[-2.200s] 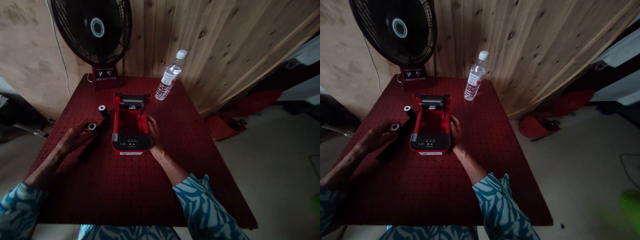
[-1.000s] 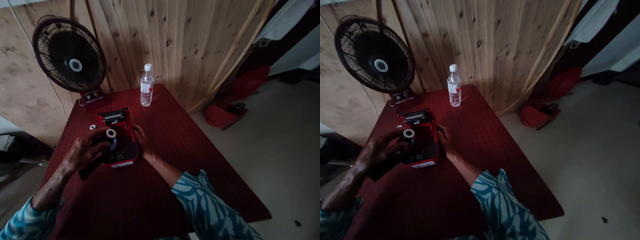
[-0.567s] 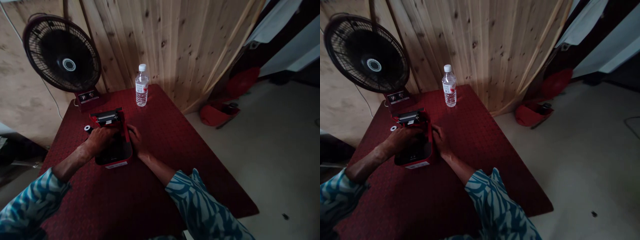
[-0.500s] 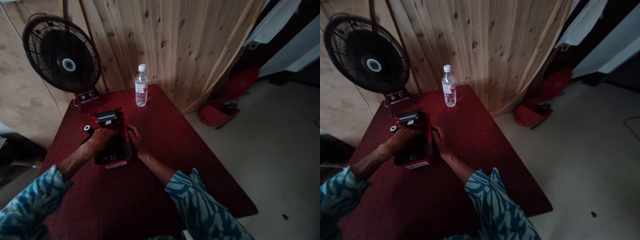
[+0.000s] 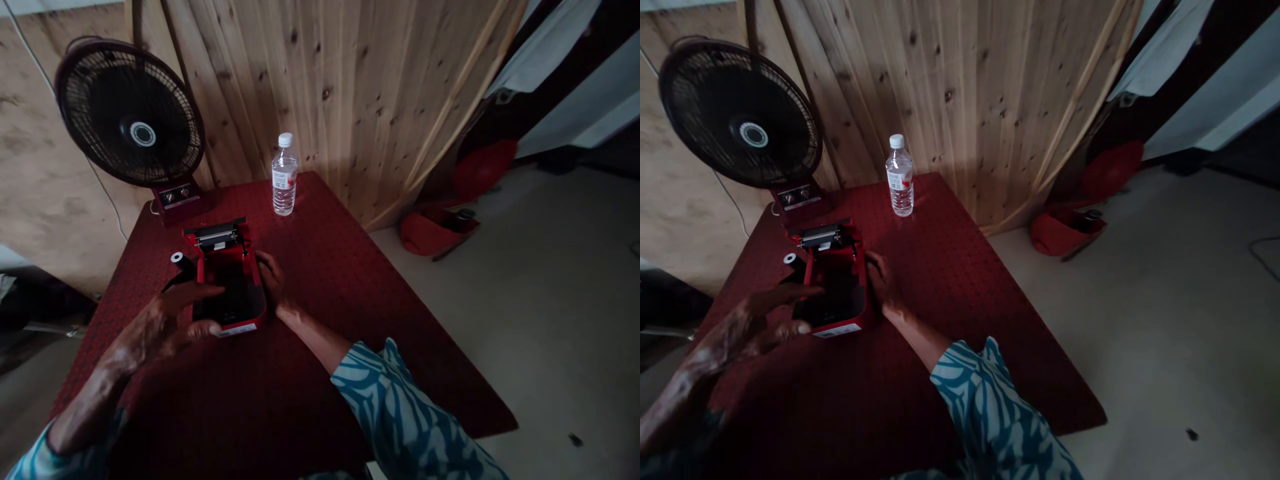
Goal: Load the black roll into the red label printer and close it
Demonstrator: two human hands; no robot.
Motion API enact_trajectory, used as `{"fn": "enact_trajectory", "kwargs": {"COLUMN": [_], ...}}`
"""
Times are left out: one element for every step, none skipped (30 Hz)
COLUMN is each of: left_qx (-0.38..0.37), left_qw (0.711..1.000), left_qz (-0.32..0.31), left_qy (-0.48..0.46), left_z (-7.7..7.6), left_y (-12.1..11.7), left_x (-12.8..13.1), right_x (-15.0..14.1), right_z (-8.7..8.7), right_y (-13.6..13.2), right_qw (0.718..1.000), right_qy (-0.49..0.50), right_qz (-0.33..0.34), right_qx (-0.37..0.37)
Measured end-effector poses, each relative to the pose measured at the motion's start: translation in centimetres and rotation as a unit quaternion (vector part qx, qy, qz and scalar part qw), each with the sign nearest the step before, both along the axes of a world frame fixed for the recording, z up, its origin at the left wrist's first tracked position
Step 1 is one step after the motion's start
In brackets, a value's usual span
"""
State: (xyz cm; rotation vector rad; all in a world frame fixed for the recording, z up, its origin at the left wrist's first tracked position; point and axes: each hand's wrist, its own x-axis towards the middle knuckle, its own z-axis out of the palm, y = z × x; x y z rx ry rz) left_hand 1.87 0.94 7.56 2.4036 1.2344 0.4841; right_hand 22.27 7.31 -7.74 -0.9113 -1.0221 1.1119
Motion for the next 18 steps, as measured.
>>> {"fn": "enact_trajectory", "kwargs": {"left_qx": [0.026, 0.052, 0.076, 0.1, 0.127, 0.155, 0.183, 0.206, 0.226, 0.238, 0.244, 0.246, 0.246, 0.246, 0.246, 0.246, 0.25, 0.253], "left_qw": [1.0, 0.999, 0.997, 0.995, 0.991, 0.987, 0.982, 0.977, 0.973, 0.97, 0.968, 0.967, 0.968, 0.968, 0.968, 0.968, 0.967, 0.967], "left_qz": [-0.001, 0.0, 0.005, 0.011, 0.015, 0.015, 0.009, -0.001, -0.013, -0.025, -0.034, -0.041, -0.044, -0.046, -0.044, -0.042, -0.041, -0.043], "left_qy": [-0.007, -0.013, -0.019, -0.027, -0.036, -0.044, -0.049, -0.051, -0.053, -0.051, -0.048, -0.044, -0.039, -0.033, -0.024, -0.016, -0.009, -0.002], "left_z": [-0.6, -1.3, -1.9, -2.5, -2.9, -3.2, -3.4, -3.5, -3.5, -3.5, -3.5, -3.6, -3.8, -4.0, -4.1, -4.4, -4.6, -4.8], "left_y": [-0.7, -1.1, -1.3, -1.4, -1.4, -1.3, -1.3, -1.3, -1.4, -1.7, -2.0, -2.4, -2.7, -3.1, -3.3, -3.5, -3.7, -3.8], "left_x": [0.0, 0.2, 0.4, 0.7, 1.0, 1.3, 1.5, 1.6, 1.7, 1.7, 1.7, 1.6, 1.5, 1.5, 1.4, 1.4, 1.3, 1.3], "right_x": [0.0, 0.0, -0.1, -0.1, -0.1, -0.1, -0.1, 0.0, 0.0, 0.0, 0.1, 0.1, 0.1, 0.1, 0.0, 0.0, 0.0, 0.0], "right_z": [-0.1, -0.3, -0.4, -0.5, -0.6, -0.6, -0.6, -0.6, -0.5, -0.4, -0.3, -0.2, -0.1, 0.0, 0.1, 0.1, 0.2, 0.2], "right_y": [0.0, 0.1, 0.1, 0.1, 0.1, 0.2, 0.2, 0.1, 0.1, 0.1, 0.1, 0.1, 0.1, 0.0, 0.0, -0.1, -0.3, -0.4], "right_qw": [1.0, 1.0, 1.0, 1.0, 1.0, 1.0, 1.0, 1.0, 1.0, 1.0, 1.0, 1.0, 1.0, 1.0, 1.0, 1.0, 1.0, 1.0], "right_qy": [0.002, 0.004, 0.007, 0.011, 0.013, 0.014, 0.013, 0.011, 0.009, 0.008, 0.007, 0.007, 0.008, 0.007, 0.007, 0.006, 0.006, 0.004], "right_qz": [0.0, -0.002, -0.004, -0.006, -0.008, -0.007, -0.007, -0.007, -0.006, -0.006, -0.005, -0.005, -0.005, -0.005, -0.008, -0.009, -0.011, -0.013], "right_qx": [-0.001, -0.003, -0.004, -0.005, -0.007, -0.008, -0.008, -0.007, -0.006, -0.006, -0.006, -0.008, -0.01, -0.011, -0.013, -0.013, -0.015, -0.018]}}
